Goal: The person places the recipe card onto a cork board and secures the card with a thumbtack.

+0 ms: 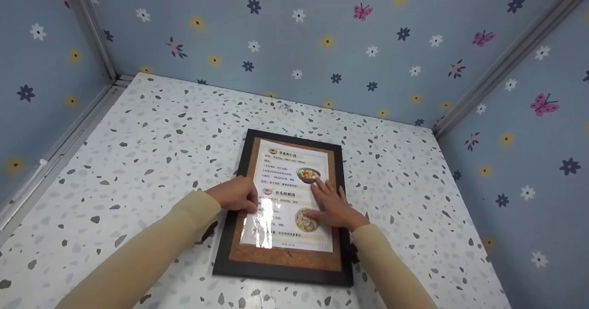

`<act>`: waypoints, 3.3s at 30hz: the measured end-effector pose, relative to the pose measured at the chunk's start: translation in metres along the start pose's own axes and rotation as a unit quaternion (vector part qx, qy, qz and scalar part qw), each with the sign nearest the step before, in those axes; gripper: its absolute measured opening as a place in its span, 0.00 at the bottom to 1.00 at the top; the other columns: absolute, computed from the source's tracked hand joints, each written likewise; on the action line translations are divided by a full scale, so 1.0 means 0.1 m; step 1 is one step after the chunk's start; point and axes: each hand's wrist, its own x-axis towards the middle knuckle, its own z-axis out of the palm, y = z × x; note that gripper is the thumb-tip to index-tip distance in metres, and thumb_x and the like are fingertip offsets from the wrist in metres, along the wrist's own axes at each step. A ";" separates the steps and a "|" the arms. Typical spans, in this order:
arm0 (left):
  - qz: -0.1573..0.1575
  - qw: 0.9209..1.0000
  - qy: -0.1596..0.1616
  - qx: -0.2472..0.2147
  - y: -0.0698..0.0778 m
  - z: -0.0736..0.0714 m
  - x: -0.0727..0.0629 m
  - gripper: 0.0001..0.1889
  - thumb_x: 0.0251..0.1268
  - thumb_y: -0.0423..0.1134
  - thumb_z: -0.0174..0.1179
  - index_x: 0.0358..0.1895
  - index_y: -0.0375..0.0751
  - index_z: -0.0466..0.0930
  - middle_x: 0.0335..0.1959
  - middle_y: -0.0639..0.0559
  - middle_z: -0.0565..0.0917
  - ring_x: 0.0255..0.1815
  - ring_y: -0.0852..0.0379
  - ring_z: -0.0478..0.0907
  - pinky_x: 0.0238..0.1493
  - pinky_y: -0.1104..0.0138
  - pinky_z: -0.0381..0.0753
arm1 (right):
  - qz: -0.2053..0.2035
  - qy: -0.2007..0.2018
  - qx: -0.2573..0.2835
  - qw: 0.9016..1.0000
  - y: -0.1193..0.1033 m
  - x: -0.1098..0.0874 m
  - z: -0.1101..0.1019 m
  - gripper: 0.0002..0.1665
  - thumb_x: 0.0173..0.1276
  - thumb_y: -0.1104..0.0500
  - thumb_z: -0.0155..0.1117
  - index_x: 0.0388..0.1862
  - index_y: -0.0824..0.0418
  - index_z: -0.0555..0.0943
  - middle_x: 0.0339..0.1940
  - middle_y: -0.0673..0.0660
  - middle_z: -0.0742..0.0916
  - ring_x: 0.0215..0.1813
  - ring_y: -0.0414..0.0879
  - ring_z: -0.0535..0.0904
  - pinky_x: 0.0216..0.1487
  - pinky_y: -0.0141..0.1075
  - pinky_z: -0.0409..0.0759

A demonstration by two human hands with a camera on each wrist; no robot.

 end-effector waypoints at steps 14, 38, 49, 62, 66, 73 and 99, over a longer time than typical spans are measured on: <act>-0.014 1.000 0.021 -0.015 -0.05 -0.03 0.04 0.15 0.49 0.37 0.78 0.20 0.42 0.78 0.16 0.55 0.79 0.15 0.60 0.74 0.19 0.67 0.73 | -0.008 0.003 0.019 1.000 -0.01 -0.02 -0.04 0.53 0.67 0.35 0.61 0.81 0.55 0.51 0.82 0.56 0.48 0.80 0.56 0.35 0.74 0.56 0.29; -0.005 0.991 0.106 -0.085 -0.44 -0.23 -0.31 0.07 0.65 0.33 0.60 0.30 0.39 0.86 0.22 0.54 0.81 0.20 0.60 0.74 0.27 0.65 0.75 | 0.006 -0.002 0.015 1.000 -0.03 -0.02 -0.04 0.55 0.66 0.32 0.60 0.81 0.53 0.50 0.82 0.54 0.46 0.80 0.55 0.33 0.73 0.56 0.28; -0.057 0.995 0.072 0.034 -0.63 -0.32 -0.63 0.02 0.56 0.35 0.62 0.31 0.43 0.83 0.26 0.56 0.78 0.28 0.57 0.73 0.32 0.61 0.74 | 0.014 -0.003 0.012 1.000 -0.05 -0.02 -0.02 0.54 0.66 0.32 0.60 0.81 0.53 0.51 0.82 0.53 0.47 0.80 0.54 0.34 0.74 0.55 0.30; -0.068 0.994 0.082 0.039 -0.69 -0.26 -0.65 0.05 0.60 0.37 0.65 0.28 0.47 0.81 0.25 0.56 0.78 0.28 0.57 0.73 0.33 0.61 0.73 | 0.013 0.004 0.005 1.000 -0.05 -0.03 -0.04 0.54 0.65 0.31 0.60 0.81 0.51 0.52 0.82 0.52 0.48 0.80 0.54 0.35 0.74 0.54 0.30; -0.062 0.993 0.094 0.026 -0.68 -0.26 -0.64 0.06 0.62 0.36 0.64 0.28 0.46 0.80 0.26 0.55 0.78 0.28 0.57 0.72 0.33 0.61 0.72 | 0.006 0.006 0.000 1.000 -0.04 -0.03 -0.05 0.53 0.65 0.31 0.60 0.81 0.51 0.52 0.82 0.52 0.47 0.80 0.54 0.35 0.74 0.55 0.30; -0.033 0.988 0.149 -0.033 -0.61 -0.26 -0.53 0.08 0.62 0.30 0.62 0.28 0.43 0.75 0.25 0.53 0.78 0.27 0.56 0.73 0.30 0.63 0.73 | -0.006 0.009 0.007 1.000 -0.01 -0.02 -0.05 0.53 0.66 0.33 0.61 0.81 0.53 0.52 0.82 0.54 0.48 0.80 0.55 0.35 0.74 0.56 0.30; -0.082 0.970 0.190 -0.129 -0.42 -0.21 0.21 0.08 0.73 0.31 0.55 0.43 0.31 0.82 0.36 0.42 0.82 0.24 0.54 0.78 0.26 0.63 0.80 | 0.010 -0.002 0.016 1.000 -0.02 -0.02 -0.01 0.55 0.65 0.31 0.59 0.82 0.50 0.49 0.82 0.53 0.46 0.80 0.54 0.33 0.73 0.56 0.28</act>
